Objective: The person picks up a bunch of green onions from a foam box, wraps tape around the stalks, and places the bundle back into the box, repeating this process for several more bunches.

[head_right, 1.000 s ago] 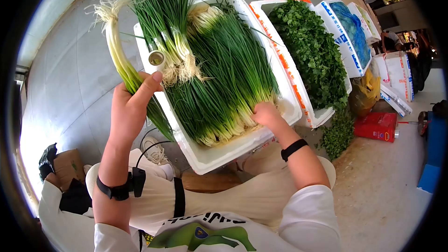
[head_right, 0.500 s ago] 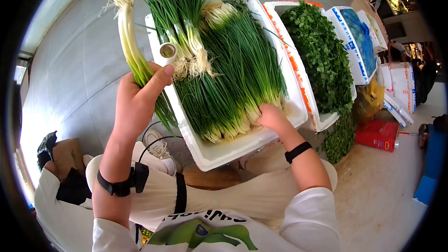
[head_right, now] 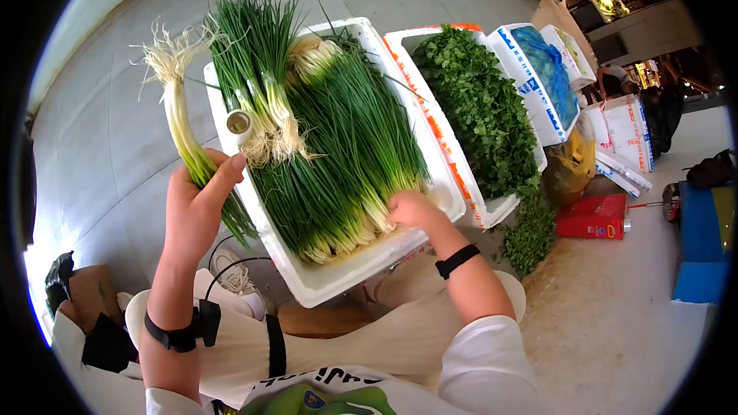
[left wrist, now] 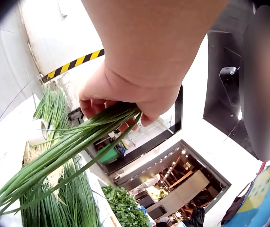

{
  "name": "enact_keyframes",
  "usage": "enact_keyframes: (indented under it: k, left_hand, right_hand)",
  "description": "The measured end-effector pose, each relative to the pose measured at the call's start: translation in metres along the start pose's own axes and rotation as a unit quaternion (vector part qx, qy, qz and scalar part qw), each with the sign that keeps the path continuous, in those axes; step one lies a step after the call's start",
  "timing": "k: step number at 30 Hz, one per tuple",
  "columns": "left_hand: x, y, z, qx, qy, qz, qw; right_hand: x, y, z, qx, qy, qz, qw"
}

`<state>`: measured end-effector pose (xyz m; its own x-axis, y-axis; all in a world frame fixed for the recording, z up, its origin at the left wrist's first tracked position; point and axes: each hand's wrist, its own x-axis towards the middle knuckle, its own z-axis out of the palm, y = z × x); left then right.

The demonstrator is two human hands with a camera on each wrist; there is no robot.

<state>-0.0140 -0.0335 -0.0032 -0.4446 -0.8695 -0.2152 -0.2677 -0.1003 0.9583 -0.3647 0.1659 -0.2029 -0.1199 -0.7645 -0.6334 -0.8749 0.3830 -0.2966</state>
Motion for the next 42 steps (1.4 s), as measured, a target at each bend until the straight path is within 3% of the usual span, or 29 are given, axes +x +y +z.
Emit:
enact_keyframes:
  k: [1,4,6,13,17,20,22,28,32,35,42]
  left_hand:
    - [-0.001,0.001,0.000,-0.002,0.001,0.001,1.000]
    - [-0.003,-0.003,-0.002,-0.001,-0.001,-0.001,1.000]
    - [-0.002,-0.005,-0.003,0.001,-0.001,0.002,1.000]
    - [-0.003,-0.003,-0.002,0.005,0.012,0.022,1.000]
    - [-0.004,0.005,-0.005,-0.001,-0.004,-0.011,1.000]
    - [-0.004,0.004,-0.007,0.013,0.000,-0.011,1.000]
    - [-0.005,0.006,-0.007,0.009,0.000,-0.012,1.000]
    - [-0.005,0.006,-0.007,0.017,-0.005,-0.003,1.000]
    - [-0.006,0.008,-0.006,0.017,-0.006,-0.008,1.000]
    - [-0.006,0.006,-0.005,0.009,-0.008,-0.007,1.000]
    - [-0.007,0.007,-0.004,0.038,-0.012,0.000,0.999]
  right_hand:
    - [-0.001,0.002,-0.009,0.001,-0.003,-0.001,1.000]
    - [-0.009,0.011,-0.027,0.046,0.154,0.146,0.976]
    - [-0.005,0.022,-0.021,0.036,0.183,0.140,0.972]
    - [-0.002,0.017,-0.004,0.051,0.168,0.175,0.969]
    - [0.003,0.029,-0.002,0.046,0.165,0.162,0.972]
    - [0.005,0.029,-0.006,-0.061,0.192,0.127,0.971]
    - [-0.003,0.010,-0.025,0.042,0.130,0.201,0.970]
    - [-0.001,0.028,-0.029,0.079,0.143,0.173,0.971]
    - [-0.015,0.001,-0.040,0.247,0.143,0.205,0.936]
    - [-0.011,0.017,-0.037,0.248,0.076,0.211,0.943]
    - [-0.025,0.009,-0.050,0.236,0.094,0.191,0.948]
